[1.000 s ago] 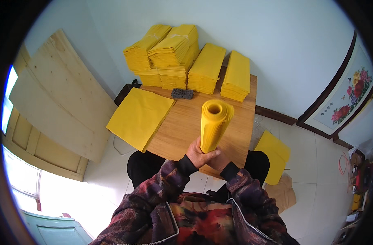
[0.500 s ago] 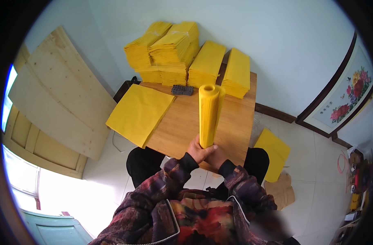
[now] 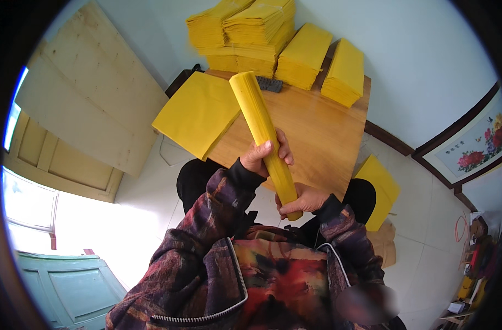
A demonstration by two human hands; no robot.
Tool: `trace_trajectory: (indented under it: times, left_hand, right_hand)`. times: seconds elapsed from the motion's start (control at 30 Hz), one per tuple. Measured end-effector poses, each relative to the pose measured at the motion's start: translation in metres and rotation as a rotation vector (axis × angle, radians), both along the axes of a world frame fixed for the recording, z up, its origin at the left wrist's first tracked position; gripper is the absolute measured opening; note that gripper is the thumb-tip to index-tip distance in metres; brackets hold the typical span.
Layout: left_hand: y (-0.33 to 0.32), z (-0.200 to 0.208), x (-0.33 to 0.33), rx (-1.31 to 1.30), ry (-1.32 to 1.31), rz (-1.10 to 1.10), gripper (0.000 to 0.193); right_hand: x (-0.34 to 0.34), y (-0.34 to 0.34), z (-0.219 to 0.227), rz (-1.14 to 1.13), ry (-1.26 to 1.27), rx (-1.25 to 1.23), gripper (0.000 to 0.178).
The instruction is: The person folds yellow paper sheets by hand on a low wooden table, repeatedly folding each sheet in half and then into smaller sections. The person stacks the folded sheets into a neat pile on the table.
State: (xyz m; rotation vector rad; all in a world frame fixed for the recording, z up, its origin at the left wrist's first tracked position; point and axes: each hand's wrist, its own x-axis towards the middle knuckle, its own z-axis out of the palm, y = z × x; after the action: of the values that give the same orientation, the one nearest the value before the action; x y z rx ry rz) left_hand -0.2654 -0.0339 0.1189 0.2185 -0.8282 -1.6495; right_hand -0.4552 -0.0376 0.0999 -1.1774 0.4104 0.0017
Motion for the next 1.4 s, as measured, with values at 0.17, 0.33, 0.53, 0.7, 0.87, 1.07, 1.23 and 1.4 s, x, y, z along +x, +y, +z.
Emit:
trace_trajectory:
  times: [0.17,0.33,0.53,0.7,0.87,1.07,1.23,1.4]
  left_hand:
    - [0.004,-0.008,0.005,0.166,-0.122,0.216,0.035]
    - [-0.003,-0.01,-0.005,0.438,-0.074,0.649,0.029]
    - [0.005,-0.006,0.009,0.314,0.013,0.381,0.028]
    - [0.01,-0.011,0.006,0.225,0.068,0.28,0.027]
    - [-0.004,-0.017,-0.009,0.5,-0.051,0.723,0.028]
    - [0.001,-0.019,0.004,0.445,0.038,0.47,0.029]
    - [0.0,-0.022,-0.002,0.454,0.02,0.503,0.028]
    - [0.001,-0.025,-0.008,0.554,-0.096,0.615,0.027]
  right_hand:
    - [0.001,0.0,-0.007,-0.072,0.031,-0.078,0.03]
    - [0.013,0.01,-0.006,-0.532,0.38,-1.024,0.045]
    - [-0.001,0.003,0.009,-0.118,0.196,-0.278,0.033]
    - [-0.01,0.005,-0.002,-0.046,0.105,-0.087,0.034]
    - [0.001,0.011,-0.018,-0.493,0.468,-1.249,0.038]
    - [-0.012,0.004,-0.012,-0.052,0.175,-0.265,0.04]
    - [-0.016,0.009,-0.006,-0.119,0.333,-0.452,0.04]
    - [-0.009,0.02,-0.013,-0.408,0.538,-1.143,0.037]
